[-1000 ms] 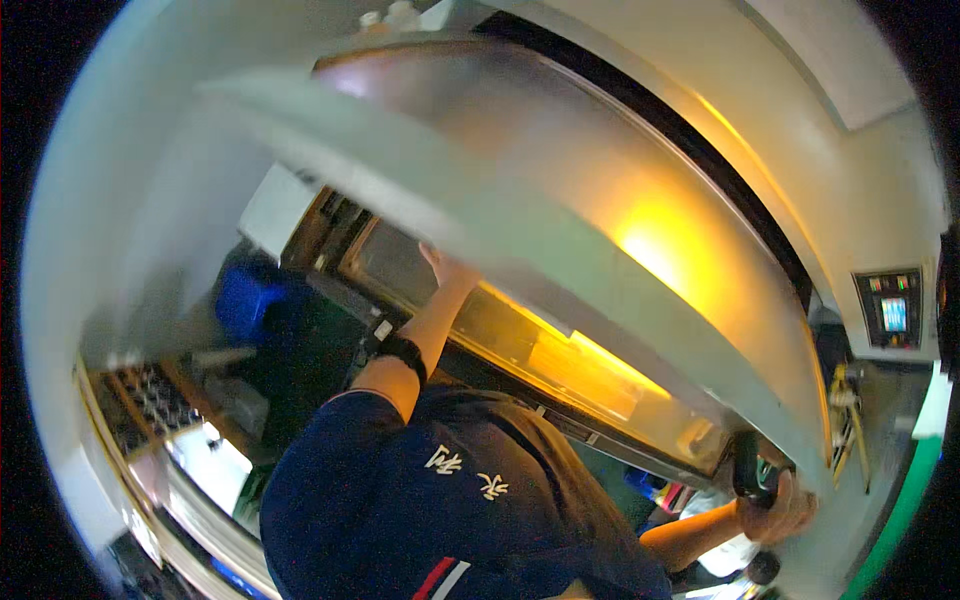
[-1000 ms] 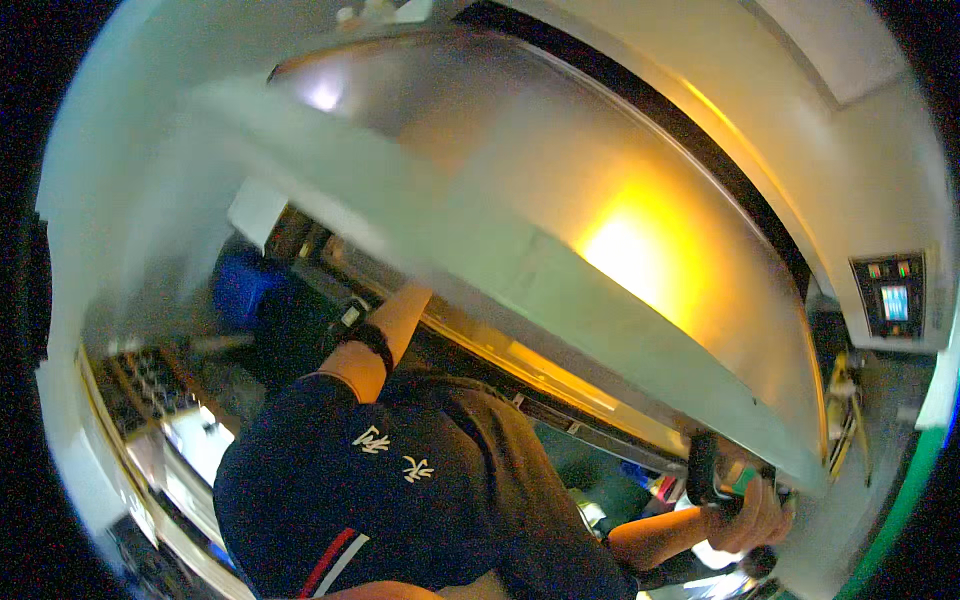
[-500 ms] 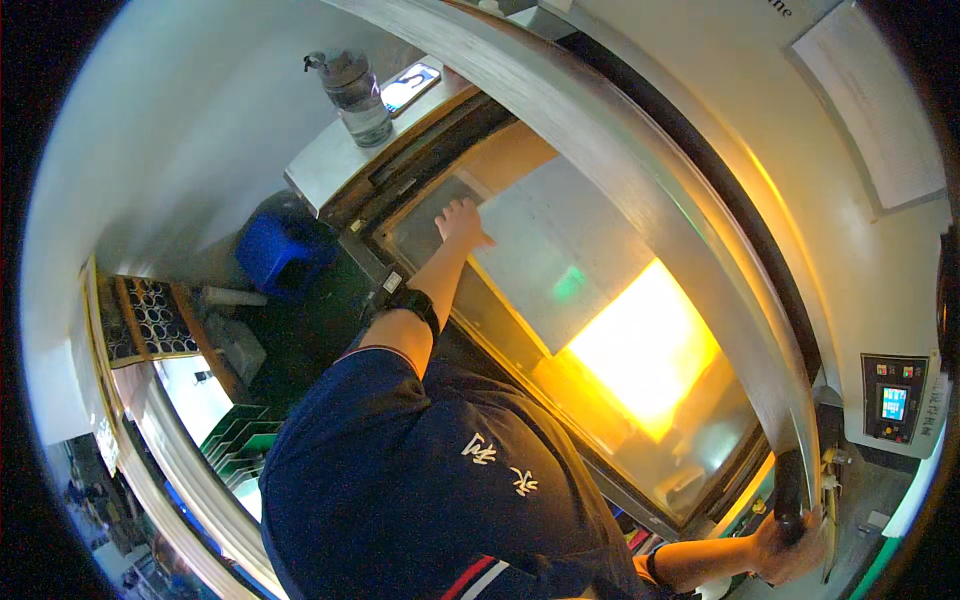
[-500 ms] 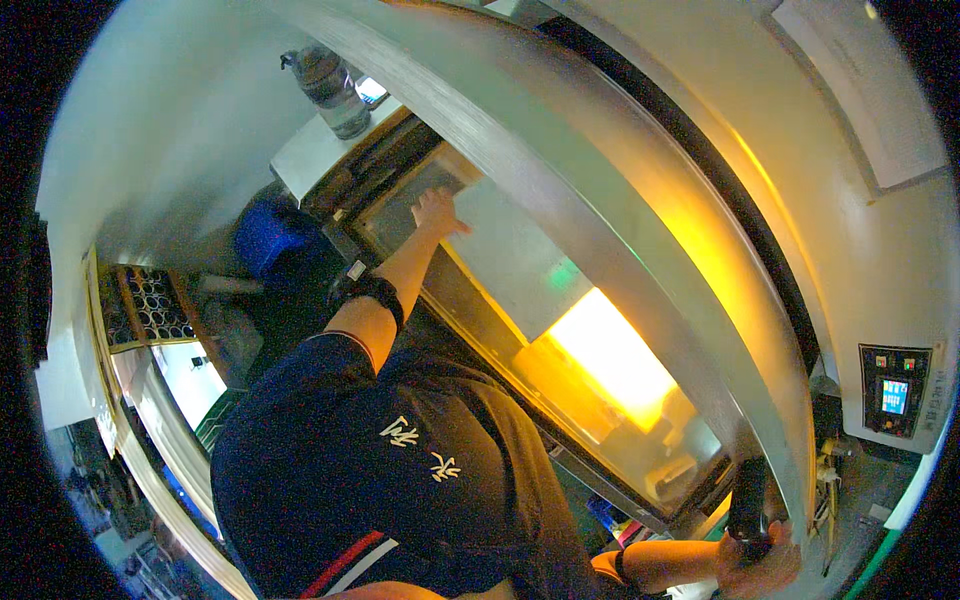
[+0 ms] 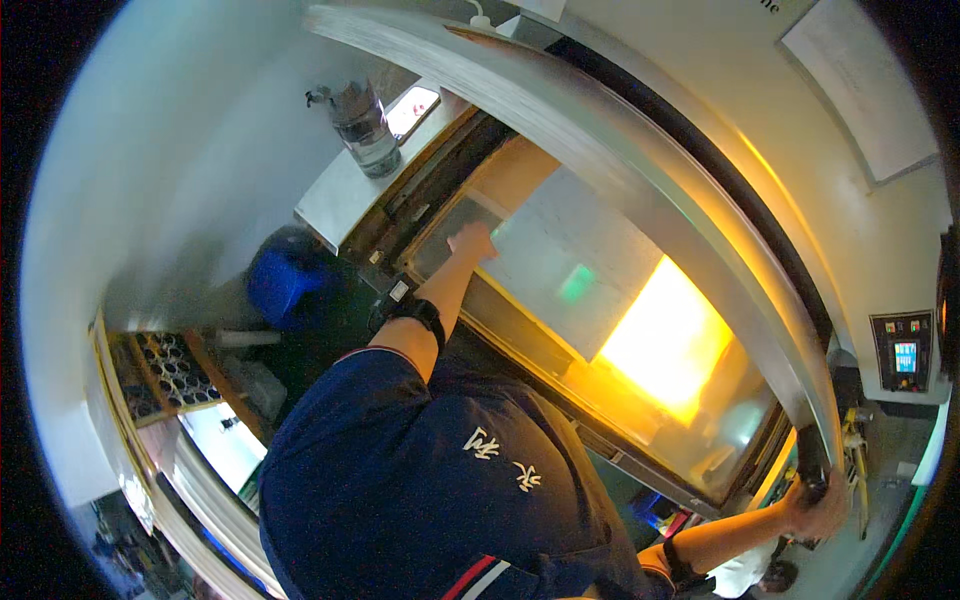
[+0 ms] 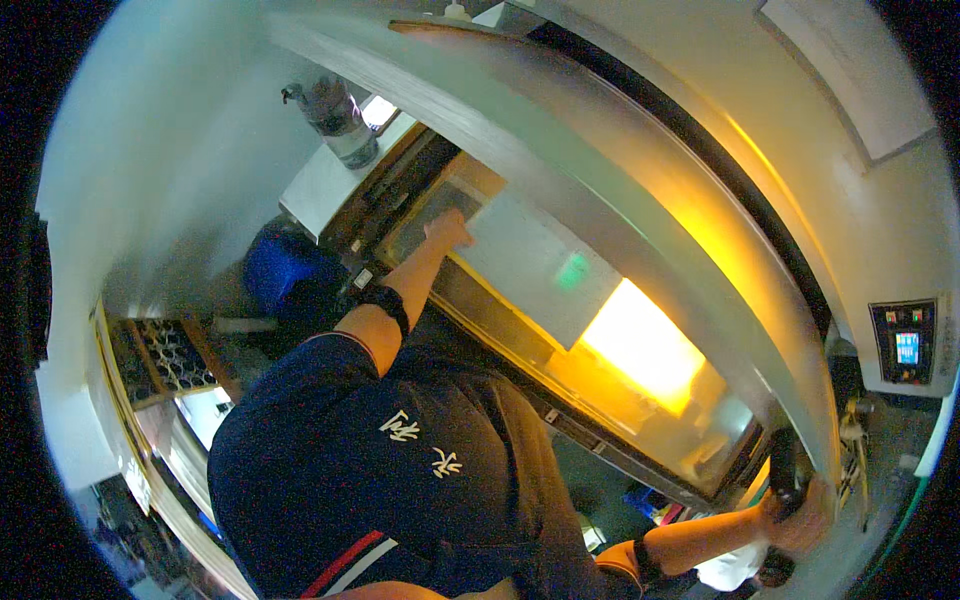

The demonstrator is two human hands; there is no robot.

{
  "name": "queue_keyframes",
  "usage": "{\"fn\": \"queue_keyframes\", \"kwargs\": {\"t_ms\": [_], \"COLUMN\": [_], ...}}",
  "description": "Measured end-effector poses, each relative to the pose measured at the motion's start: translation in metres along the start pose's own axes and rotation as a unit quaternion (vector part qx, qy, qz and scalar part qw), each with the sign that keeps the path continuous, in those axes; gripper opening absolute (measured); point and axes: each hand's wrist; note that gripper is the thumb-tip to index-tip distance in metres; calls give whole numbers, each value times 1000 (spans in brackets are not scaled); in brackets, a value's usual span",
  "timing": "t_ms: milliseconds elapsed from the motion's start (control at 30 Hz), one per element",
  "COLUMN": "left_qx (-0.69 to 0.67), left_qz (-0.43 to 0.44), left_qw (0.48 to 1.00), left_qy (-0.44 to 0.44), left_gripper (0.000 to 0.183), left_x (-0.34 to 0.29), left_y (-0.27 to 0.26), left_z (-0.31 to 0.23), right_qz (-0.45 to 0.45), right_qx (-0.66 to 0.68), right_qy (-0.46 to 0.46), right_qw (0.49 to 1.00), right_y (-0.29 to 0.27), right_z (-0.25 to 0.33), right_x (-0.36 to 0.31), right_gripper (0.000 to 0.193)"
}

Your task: The person is placing circuit board panels into a UV exposure machine, using a squeegee to align or flatten them, and cycling the machine.

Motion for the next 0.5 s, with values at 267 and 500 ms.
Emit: {"fn": "queue_keyframes", "kwargs": {"t_ms": [267,500], "left_qx": [16,-24], "left_qz": [53,69], "left_qw": [993,975], "left_qy": [107,209], "left_gripper": [32,24], "left_x": [77,72], "left_y": [36,25], "left_z": [39,50], "right_qz": [-98,371], "right_qx": [-99,317], "right_qy": [355,643], "right_qw": [925,590], "right_y": [10,28], "right_z": [120,401], "right_x": [-22,-253], "right_gripper": [48,75]}}
Point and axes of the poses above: each hand's wrist, its own x-axis towards the middle knuckle, its own y-axis out of the palm, z = x × y
